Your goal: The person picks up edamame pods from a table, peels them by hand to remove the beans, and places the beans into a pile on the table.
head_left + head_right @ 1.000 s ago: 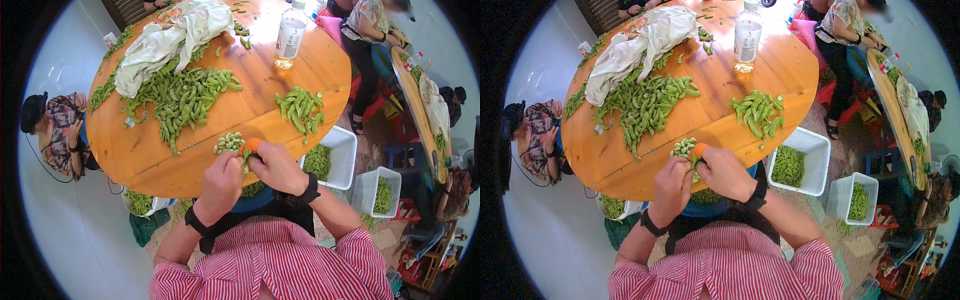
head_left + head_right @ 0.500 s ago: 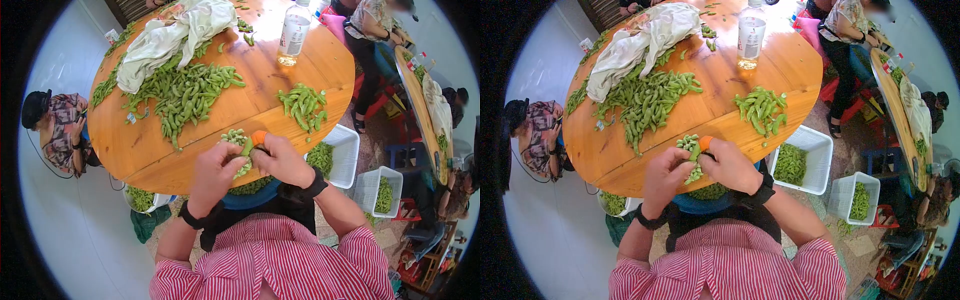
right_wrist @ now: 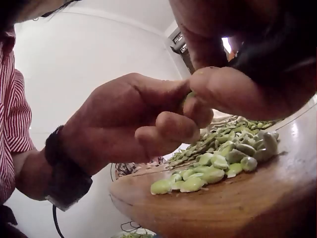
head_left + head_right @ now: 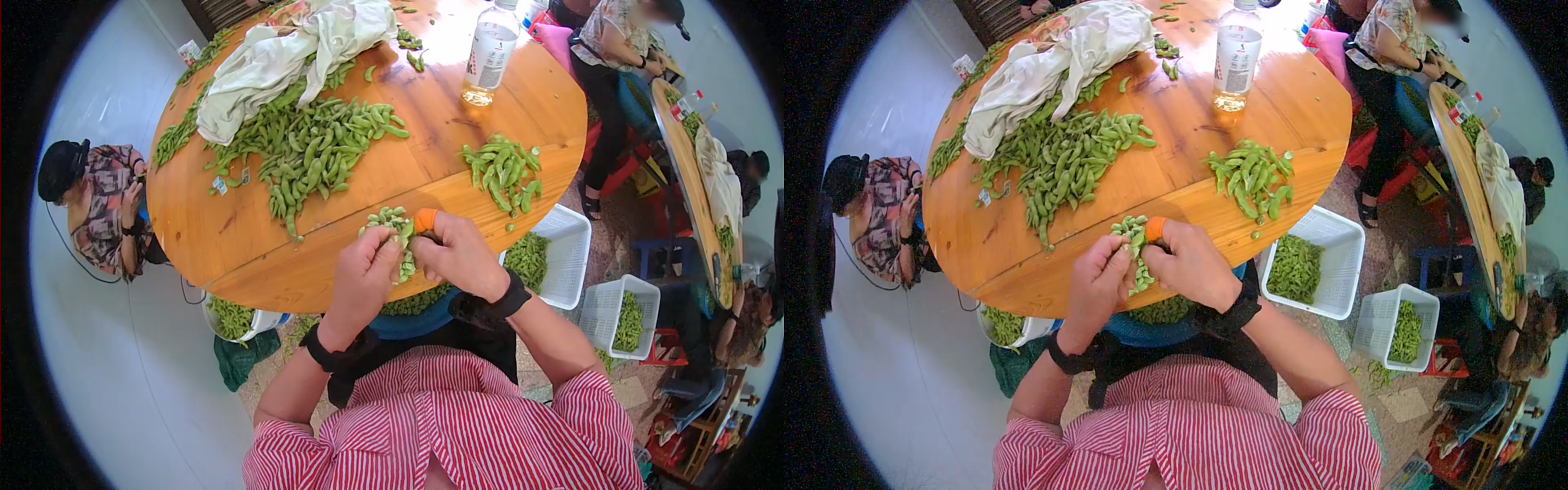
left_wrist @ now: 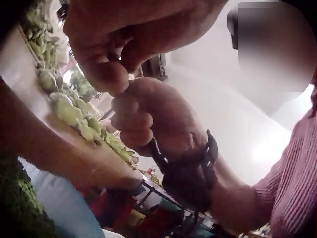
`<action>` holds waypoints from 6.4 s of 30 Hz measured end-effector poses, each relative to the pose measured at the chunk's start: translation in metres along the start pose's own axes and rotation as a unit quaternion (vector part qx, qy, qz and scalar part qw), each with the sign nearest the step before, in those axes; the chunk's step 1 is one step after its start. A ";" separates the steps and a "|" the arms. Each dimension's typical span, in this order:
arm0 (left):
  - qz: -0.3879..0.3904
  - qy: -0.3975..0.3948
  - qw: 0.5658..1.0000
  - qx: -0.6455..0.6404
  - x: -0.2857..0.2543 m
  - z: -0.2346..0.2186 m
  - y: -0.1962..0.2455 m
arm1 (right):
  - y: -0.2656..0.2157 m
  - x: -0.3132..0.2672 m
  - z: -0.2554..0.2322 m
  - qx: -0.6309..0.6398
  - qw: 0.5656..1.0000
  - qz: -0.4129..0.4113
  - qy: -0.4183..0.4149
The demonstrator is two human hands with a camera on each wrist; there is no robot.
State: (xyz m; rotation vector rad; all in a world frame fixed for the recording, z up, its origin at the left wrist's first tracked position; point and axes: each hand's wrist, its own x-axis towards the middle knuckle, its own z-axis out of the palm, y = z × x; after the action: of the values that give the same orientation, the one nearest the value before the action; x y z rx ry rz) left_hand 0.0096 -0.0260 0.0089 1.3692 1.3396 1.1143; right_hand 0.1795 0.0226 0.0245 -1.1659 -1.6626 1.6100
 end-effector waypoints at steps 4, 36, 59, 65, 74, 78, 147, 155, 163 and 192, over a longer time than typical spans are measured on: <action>-0.120 -0.025 0.976 -0.182 0.006 -0.001 -0.004 | 0.004 0.003 -0.001 0.089 0.995 0.044 -0.034; -0.081 -0.130 0.974 -0.168 0.025 -0.002 0.000 | 0.007 0.005 -0.009 0.124 0.992 -0.003 -0.025; -0.090 -0.074 0.987 -0.109 0.021 0.002 -0.003 | 0.013 0.008 0.000 0.134 0.988 0.008 0.074; -0.106 -0.123 0.975 -0.153 0.028 -0.009 -0.008 | 0.009 0.004 0.005 0.104 0.990 0.004 0.092; -0.114 -0.138 0.972 -0.154 0.028 -0.009 0.001 | 0.010 0.002 0.004 0.109 0.989 -0.014 0.097; -0.124 -0.113 0.970 -0.177 0.026 -0.006 0.009 | 0.010 0.002 -0.001 0.161 0.983 0.007 0.092; 0.008 -0.023 0.990 0.136 0.074 -0.034 0.023 | 0.006 -0.006 -0.030 -0.178 0.972 -0.100 0.120; -0.078 -0.049 0.985 -0.147 0.022 -0.009 0.017 | 0.002 0.001 -0.014 0.075 0.995 -0.039 0.060; 0.087 0.012 0.994 0.063 0.008 -0.001 0.008 | 0.017 -0.002 -0.012 -0.018 0.995 -0.057 0.079; 0.169 0.041 0.980 0.097 -0.009 0.000 0.011 | 0.002 -0.009 -0.003 -0.216 0.957 -0.164 0.104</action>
State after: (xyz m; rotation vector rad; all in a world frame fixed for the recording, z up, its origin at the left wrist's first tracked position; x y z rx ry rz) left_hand 0.0119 -0.0348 0.0199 1.7600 1.3319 1.3005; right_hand 0.1871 0.0162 0.0251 -1.1353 -1.9963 0.9134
